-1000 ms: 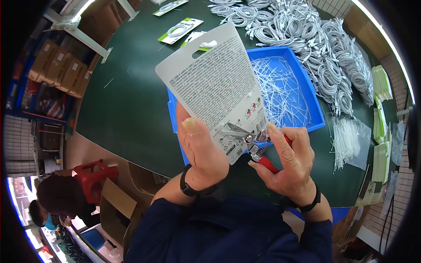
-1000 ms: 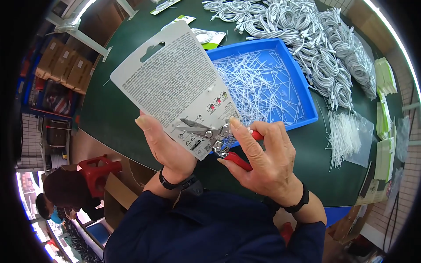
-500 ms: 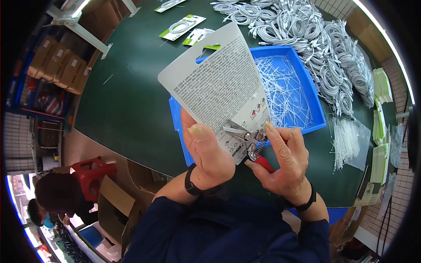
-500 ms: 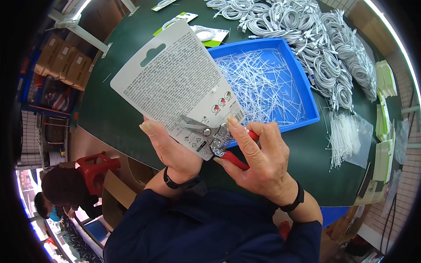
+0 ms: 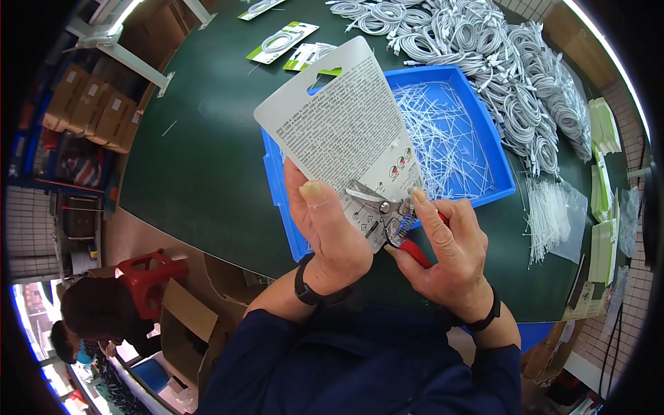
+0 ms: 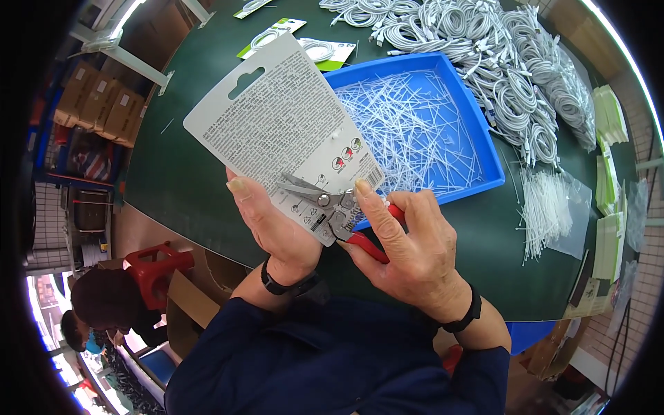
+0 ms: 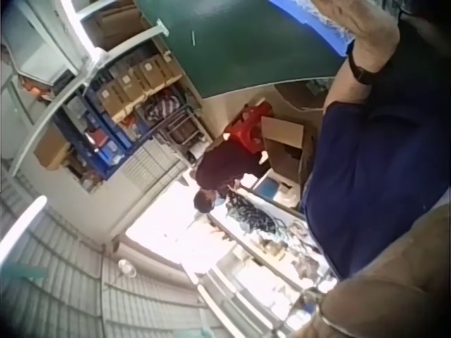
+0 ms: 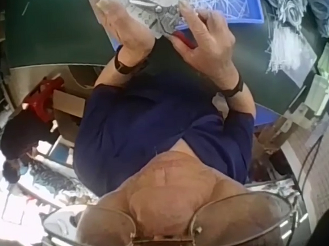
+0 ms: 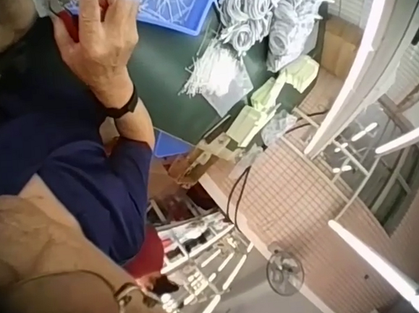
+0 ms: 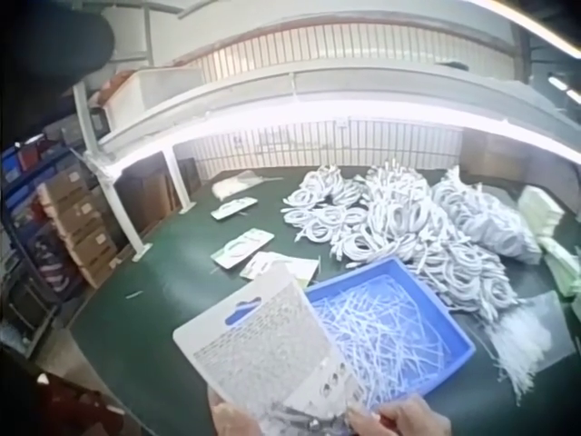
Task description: The person picks up a packaged cable, uses shears to snip the plastic ties on the back and front, and then places the package into a box, repeating the process with a second package.
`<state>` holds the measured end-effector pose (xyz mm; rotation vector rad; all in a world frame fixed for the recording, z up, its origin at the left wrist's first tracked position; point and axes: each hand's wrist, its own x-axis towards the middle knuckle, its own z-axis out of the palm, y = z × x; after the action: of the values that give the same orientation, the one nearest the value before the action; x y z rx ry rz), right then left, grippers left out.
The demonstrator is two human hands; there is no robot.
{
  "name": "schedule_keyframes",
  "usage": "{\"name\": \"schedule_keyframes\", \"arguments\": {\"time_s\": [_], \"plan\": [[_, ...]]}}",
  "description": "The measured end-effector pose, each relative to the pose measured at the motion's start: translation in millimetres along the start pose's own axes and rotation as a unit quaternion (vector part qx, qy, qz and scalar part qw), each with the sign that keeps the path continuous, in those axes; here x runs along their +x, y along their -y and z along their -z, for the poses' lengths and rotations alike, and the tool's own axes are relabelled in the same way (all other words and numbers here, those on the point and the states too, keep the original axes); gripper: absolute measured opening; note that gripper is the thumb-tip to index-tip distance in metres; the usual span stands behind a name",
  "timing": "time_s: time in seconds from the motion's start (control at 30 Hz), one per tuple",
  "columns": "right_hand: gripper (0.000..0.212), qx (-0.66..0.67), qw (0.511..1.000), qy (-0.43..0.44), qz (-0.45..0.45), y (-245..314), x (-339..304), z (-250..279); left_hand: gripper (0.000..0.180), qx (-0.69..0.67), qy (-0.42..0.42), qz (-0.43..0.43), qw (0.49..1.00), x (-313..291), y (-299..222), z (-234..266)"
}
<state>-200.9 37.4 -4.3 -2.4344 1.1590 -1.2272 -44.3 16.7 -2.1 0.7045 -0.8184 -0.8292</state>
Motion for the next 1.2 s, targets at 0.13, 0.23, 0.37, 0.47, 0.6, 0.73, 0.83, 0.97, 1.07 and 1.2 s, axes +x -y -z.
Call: {"name": "schedule_keyframes", "arguments": {"time_s": [0.13, 0.23, 0.37, 0.47, 0.6, 0.73, 0.83, 0.97, 1.07, 1.2], "plan": [[0.084, -0.054, 0.998, 0.028, 0.006, 0.1, -2.1, 3.6, 0.066, -0.004, -0.007, 0.008, 1.000, 1.6, 2.1, -3.5], [0.083, -0.043, 0.999, -0.017, 0.017, -4.2, -6.2, -4.2, 0.060, -0.005, -0.011, 0.012, 1.000, 1.2, 3.5, -6.4], [0.077, 0.022, 0.999, 0.045, -0.018, -6.4, -8.0, -1.1, 0.052, 0.021, -0.011, -0.012, 1.000, 4.9, 2.3, 0.2], [0.077, 0.073, 0.996, -0.003, -0.043, -11.1, 0.1, 1.7, 0.047, 0.103, -0.025, -0.068, 0.992, 15.2, -12.2, 21.0], [0.056, 0.147, 0.981, -0.028, -0.126, -36.7, 5.8, 7.2, 0.039, 0.129, -0.098, -0.111, 0.981, 40.4, -50.2, 84.7], [0.051, 0.131, 0.977, -0.027, -0.167, -66.3, 5.2, 10.1, 0.041, 0.113, -0.250, -0.085, 0.958, 22.3, -102.5, 178.4], [0.050, 0.101, 0.982, 0.011, -0.161, -79.2, 3.0, 2.0, 0.039, 0.131, -0.354, -0.093, 0.921, -15.8, -128.4, 253.4], [0.049, 0.089, 0.980, 0.033, -0.175, -101.9, -2.5, -5.5, 0.037, 0.195, -0.483, -0.069, 0.851, -68.2, -115.2, 346.0], [0.049, 0.091, 0.977, 0.044, -0.187, -103.9, -3.3, -12.3, 0.040, 0.182, -0.517, 0.011, 0.836, -100.6, -95.5, 386.6], [0.049, 0.090, 0.976, 0.046, -0.193, -108.4, -3.7, -10.9, 0.046, 0.122, -0.452, 0.141, 0.872, -93.8, -62.7, 405.6]]}}
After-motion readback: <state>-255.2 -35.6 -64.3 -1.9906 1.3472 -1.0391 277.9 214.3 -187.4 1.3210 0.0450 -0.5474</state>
